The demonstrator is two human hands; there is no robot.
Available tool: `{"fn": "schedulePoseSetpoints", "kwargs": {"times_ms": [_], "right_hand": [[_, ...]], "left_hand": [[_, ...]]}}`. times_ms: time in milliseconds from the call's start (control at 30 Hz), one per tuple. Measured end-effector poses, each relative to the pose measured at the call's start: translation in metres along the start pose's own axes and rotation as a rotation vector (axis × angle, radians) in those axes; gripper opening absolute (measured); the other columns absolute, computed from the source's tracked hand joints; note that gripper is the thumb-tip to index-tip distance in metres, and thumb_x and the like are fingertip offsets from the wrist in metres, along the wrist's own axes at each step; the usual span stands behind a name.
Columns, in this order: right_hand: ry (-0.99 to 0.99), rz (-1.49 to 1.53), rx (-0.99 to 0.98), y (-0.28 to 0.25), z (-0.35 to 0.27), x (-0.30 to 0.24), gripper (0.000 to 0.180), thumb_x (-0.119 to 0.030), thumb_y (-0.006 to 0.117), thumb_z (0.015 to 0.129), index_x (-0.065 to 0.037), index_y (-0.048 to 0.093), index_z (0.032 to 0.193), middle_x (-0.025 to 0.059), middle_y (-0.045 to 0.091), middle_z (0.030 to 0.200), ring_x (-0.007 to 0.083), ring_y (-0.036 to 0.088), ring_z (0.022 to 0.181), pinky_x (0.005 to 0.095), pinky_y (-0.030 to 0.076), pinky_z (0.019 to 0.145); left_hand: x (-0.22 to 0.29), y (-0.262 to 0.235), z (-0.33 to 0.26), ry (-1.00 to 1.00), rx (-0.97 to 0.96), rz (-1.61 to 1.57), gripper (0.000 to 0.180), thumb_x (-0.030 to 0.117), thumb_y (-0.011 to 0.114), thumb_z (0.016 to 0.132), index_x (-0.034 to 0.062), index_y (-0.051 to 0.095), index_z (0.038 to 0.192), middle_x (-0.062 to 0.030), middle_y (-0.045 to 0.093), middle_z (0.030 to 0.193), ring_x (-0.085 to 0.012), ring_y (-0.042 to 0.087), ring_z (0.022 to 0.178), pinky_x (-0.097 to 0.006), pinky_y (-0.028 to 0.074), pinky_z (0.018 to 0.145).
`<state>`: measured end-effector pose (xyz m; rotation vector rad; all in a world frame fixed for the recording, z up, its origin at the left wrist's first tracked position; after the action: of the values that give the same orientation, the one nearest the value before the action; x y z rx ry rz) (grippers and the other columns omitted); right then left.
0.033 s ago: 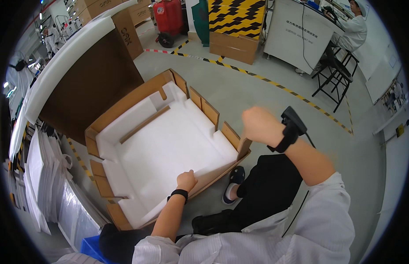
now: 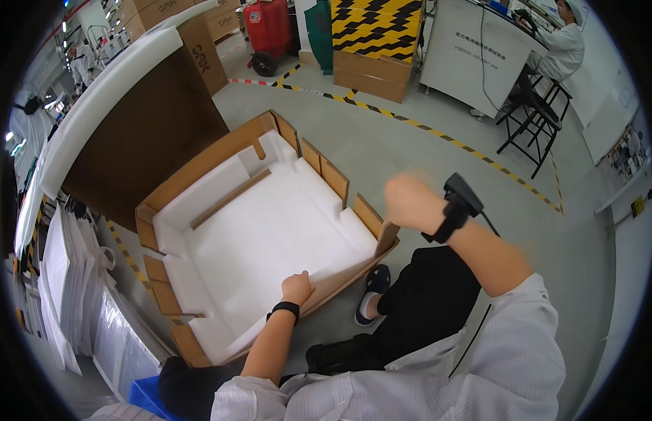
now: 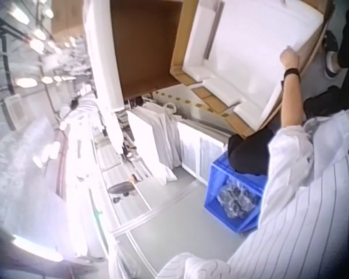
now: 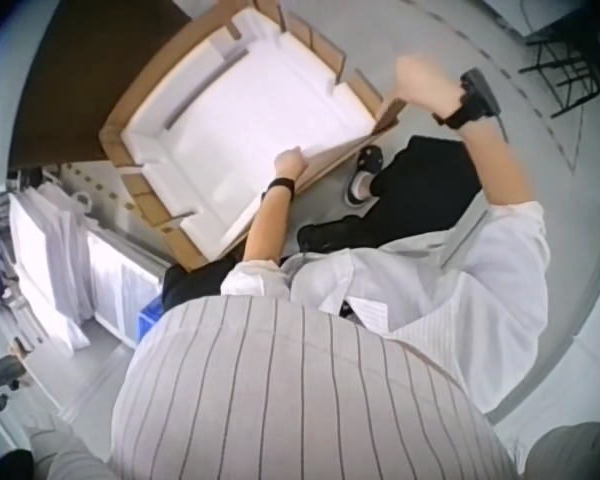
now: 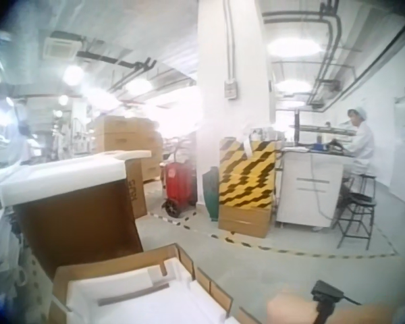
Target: Assembling protective foam and cardboard inserts into a shipping box and preparing a metal part for packing.
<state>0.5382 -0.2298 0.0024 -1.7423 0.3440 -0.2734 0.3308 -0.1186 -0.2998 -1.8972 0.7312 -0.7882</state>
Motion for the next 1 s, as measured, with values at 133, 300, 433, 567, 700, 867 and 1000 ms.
{"fn": "schedulePoseSetpoints", "kwargs": {"times_ms": [133, 300, 433, 567, 700, 867, 1000], "right_hand": [[0.054, 0.030, -0.250, 0.059, 0.012, 0.023, 0.035, -0.030, 0.065, 0.078, 0.002, 0.063, 0.090, 0.0229, 0.063, 0.087, 0.0375, 0.062, 0.079, 0.0415, 0.050, 0.074], [-0.364, 0.186, 0.289, 0.059, 0.012, -0.030, 0.057, -0.051, 0.056, 0.084, -0.004, 0.058, 0.115, 0.0161, 0.058, 0.106, 0.0281, 0.048, 0.110, 0.0453, 0.035, 0.095], [-0.652, -0.009, 0.294, 0.085, -0.001, -0.050, 0.055, -0.053, 0.052, 0.086, -0.008, 0.059, 0.117, 0.0127, 0.058, 0.109, 0.0273, 0.051, 0.109, 0.0427, 0.037, 0.093], [-0.540, 0.080, 0.095, 0.108, 0.001, -0.047, 0.054, -0.055, 0.050, 0.086, -0.010, 0.064, 0.111, 0.0133, 0.062, 0.103, 0.0254, 0.056, 0.102, 0.0377, 0.040, 0.084], [-0.574, 0.078, 0.255, 0.123, 0.005, -0.048, 0.052, -0.055, 0.050, 0.086, -0.011, 0.064, 0.112, 0.0138, 0.062, 0.106, 0.0267, 0.057, 0.101, 0.0367, 0.041, 0.082], [-0.579, 0.029, 0.163, 0.170, 0.018, -0.049, 0.049, -0.052, 0.049, 0.088, -0.015, 0.061, 0.117, 0.0145, 0.058, 0.118, 0.0303, 0.051, 0.112, 0.0400, 0.038, 0.089], [-0.588, 0.002, 0.272, 0.171, 0.012, -0.049, 0.049, -0.049, 0.047, 0.090, -0.013, 0.058, 0.122, 0.0179, 0.055, 0.121, 0.0346, 0.044, 0.121, 0.0471, 0.032, 0.098]], "left_hand": [[0.011, -0.010, -0.005, 0.040, -0.020, -0.002, 0.024, 0.023, 0.056, 0.078, 0.0059, 0.060, 0.095, -0.0154, 0.067, 0.085, -0.0304, 0.066, 0.082, -0.041, 0.052, 0.072], [0.007, -0.012, -0.032, 0.187, -0.149, -0.026, 0.036, 0.040, 0.055, 0.085, 0.0066, 0.060, 0.097, -0.0161, 0.067, 0.091, -0.0323, 0.064, 0.088, -0.042, 0.051, 0.075], [-0.037, -0.049, -0.072, 0.138, -0.169, -0.206, 0.055, 0.056, 0.050, 0.086, 0.0057, 0.061, 0.105, -0.0179, 0.066, 0.095, -0.0337, 0.062, 0.093, -0.043, 0.049, 0.079], [-0.109, -0.084, -0.135, 0.125, -0.079, -0.190, 0.053, 0.052, 0.053, 0.086, 0.0063, 0.060, 0.111, -0.0171, 0.066, 0.097, -0.0339, 0.062, 0.093, -0.042, 0.049, 0.079], [-0.177, -0.118, -0.186, -0.123, 0.020, -0.238, 0.050, 0.049, 0.058, 0.084, 0.0059, 0.059, 0.111, -0.0172, 0.065, 0.100, -0.0334, 0.062, 0.093, -0.042, 0.050, 0.078], [-0.240, -0.132, -0.202, -0.322, 0.351, -0.154, 0.051, 0.043, 0.066, 0.079, 0.0041, 0.056, 0.111, -0.0194, 0.062, 0.096, -0.0373, 0.060, 0.089, -0.045, 0.049, 0.075], [-0.229, -0.135, -0.200, -0.315, 0.353, -0.109, 0.058, 0.043, 0.068, 0.077, 0.0035, 0.053, 0.117, -0.0207, 0.058, 0.105, -0.0365, 0.056, 0.099, -0.045, 0.048, 0.080]]}}
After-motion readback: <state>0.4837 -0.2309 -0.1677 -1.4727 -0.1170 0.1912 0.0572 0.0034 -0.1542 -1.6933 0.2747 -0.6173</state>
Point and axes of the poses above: each hand's wrist, its own z-axis towards the middle knuckle, its own y-axis out of the palm, x = y × z, the point moved 9 cm from there along z, towards the middle knuckle
